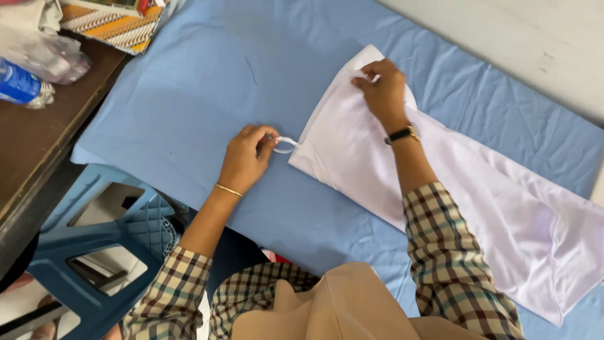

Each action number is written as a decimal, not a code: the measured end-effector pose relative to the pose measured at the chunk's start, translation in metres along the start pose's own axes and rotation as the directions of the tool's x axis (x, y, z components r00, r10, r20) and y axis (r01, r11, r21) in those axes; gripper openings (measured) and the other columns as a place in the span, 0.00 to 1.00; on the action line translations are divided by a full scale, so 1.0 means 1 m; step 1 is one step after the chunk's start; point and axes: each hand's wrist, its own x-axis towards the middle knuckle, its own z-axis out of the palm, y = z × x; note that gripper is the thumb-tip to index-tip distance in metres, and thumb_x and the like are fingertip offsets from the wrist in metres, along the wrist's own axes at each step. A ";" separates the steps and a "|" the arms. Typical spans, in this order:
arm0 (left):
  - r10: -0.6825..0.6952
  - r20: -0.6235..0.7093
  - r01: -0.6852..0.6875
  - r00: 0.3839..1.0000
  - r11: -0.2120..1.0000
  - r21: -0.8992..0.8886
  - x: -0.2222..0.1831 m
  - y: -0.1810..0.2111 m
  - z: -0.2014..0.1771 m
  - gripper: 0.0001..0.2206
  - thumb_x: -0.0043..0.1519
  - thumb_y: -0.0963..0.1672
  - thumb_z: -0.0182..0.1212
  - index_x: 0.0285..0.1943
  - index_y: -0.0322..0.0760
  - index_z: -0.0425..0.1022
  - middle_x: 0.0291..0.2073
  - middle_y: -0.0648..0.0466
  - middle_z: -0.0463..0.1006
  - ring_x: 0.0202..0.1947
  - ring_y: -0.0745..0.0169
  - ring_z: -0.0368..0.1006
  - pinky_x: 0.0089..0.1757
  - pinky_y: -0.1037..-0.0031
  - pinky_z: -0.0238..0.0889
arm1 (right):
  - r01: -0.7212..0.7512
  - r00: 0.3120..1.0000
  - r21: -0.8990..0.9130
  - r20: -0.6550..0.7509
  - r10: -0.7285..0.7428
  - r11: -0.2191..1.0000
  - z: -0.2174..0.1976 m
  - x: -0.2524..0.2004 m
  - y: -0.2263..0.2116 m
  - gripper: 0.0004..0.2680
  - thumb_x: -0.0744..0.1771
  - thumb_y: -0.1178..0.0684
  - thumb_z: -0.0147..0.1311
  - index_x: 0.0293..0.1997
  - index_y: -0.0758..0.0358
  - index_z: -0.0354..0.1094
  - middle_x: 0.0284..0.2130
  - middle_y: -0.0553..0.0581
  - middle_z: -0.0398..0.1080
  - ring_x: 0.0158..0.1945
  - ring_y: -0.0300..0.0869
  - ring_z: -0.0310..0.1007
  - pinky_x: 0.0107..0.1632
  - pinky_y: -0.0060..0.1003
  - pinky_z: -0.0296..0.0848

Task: Folding white garments and placing them into clear plastic packaging bags on a work table.

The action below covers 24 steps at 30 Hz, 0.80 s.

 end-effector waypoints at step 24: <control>-0.038 0.810 0.564 0.585 0.737 -0.373 0.087 0.011 0.058 0.29 0.58 0.61 0.62 0.37 0.32 0.85 0.32 0.45 0.84 0.38 0.51 0.80 0.45 0.66 0.74 | 0.221 0.970 0.716 -0.232 -0.072 0.662 -0.103 -0.075 -0.033 0.06 0.66 0.70 0.61 0.40 0.73 0.66 0.37 0.70 0.73 0.39 0.49 0.76 0.47 0.41 0.74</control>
